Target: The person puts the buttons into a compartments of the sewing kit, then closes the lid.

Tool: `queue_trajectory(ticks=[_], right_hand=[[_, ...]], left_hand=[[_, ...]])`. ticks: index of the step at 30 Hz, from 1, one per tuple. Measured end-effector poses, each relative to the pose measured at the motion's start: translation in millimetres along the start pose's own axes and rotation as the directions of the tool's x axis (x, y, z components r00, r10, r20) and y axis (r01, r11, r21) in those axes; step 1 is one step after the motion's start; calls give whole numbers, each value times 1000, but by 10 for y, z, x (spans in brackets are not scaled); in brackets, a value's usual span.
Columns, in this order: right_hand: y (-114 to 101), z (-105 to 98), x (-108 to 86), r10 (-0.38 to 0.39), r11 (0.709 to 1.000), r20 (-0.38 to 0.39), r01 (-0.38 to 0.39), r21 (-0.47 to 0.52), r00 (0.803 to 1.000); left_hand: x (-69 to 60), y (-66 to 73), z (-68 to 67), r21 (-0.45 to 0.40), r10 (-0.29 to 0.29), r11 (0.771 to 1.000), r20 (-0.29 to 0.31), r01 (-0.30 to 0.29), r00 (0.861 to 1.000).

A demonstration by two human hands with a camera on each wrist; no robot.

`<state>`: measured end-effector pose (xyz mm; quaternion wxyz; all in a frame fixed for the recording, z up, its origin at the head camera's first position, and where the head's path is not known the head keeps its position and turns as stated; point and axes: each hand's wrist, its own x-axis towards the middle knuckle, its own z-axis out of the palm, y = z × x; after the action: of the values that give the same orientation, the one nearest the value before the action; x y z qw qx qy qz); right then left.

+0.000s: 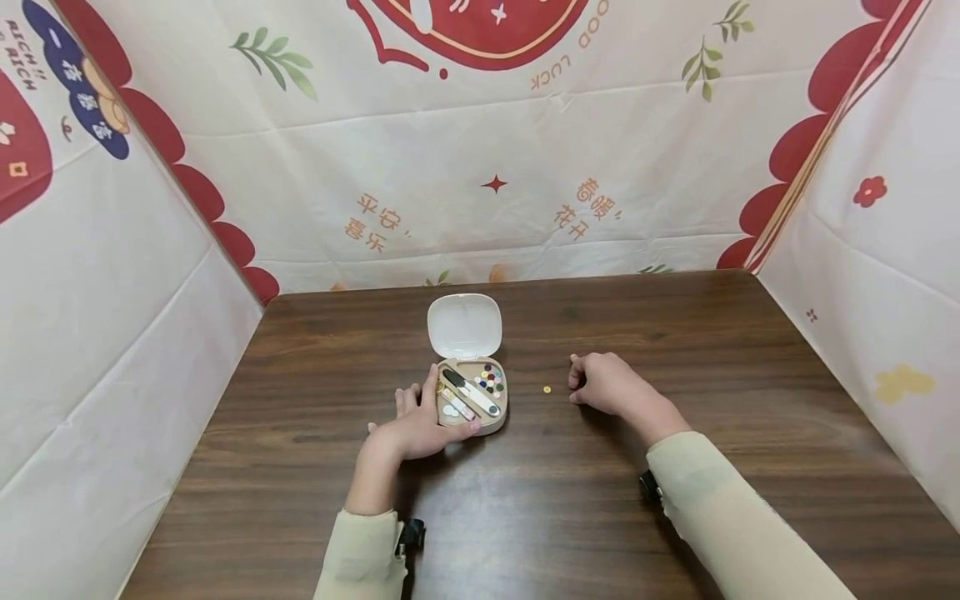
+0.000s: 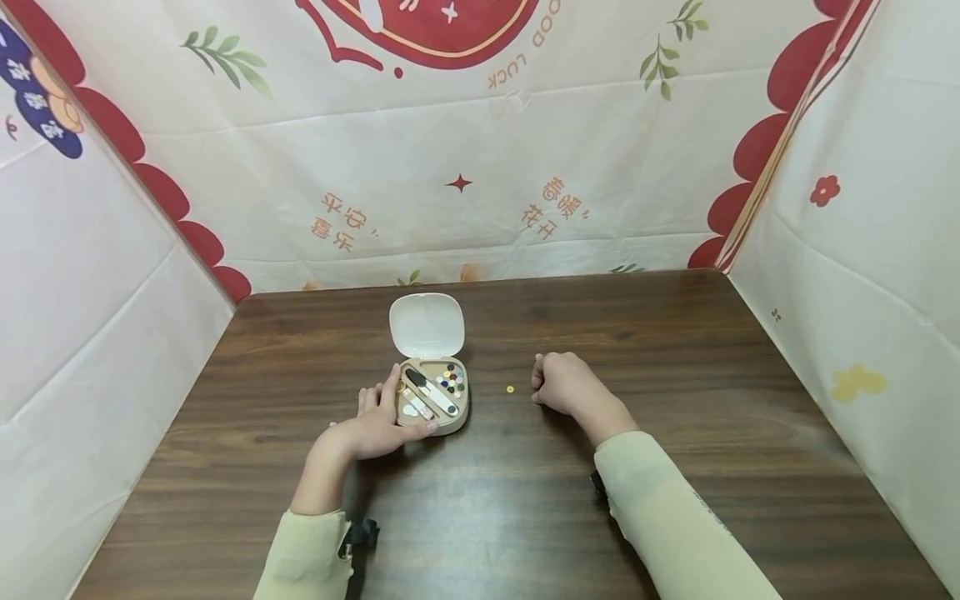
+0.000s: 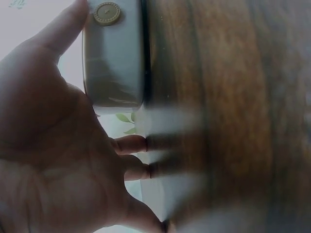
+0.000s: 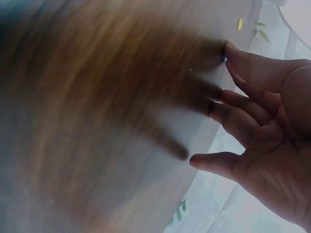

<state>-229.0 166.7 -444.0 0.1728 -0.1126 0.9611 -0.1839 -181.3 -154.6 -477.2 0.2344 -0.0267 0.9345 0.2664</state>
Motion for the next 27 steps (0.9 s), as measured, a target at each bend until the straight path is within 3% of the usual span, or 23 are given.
queue_trajectory(ticks=[10, 17, 23, 27], right_hand=[[40, 78, 35, -16, 999, -88, 13, -40, 996], [40, 99, 2, -4, 1000, -87, 2, -27, 996], [-5, 20, 22, 9, 1000, -63, -10, -12, 998], [-111, -43, 60, 18, 1000, -99, -20, -16, 995]], left_hand=[[60, -26, 22, -4, 1, 1000, 8, -1, 1000], [3, 17, 17, -4, -5, 1000, 17, 5, 1000], [39, 10, 13, -13, 2, 1000, 5, -2, 1000], [8, 23, -3, -7, -2, 1000, 4, 2, 1000]])
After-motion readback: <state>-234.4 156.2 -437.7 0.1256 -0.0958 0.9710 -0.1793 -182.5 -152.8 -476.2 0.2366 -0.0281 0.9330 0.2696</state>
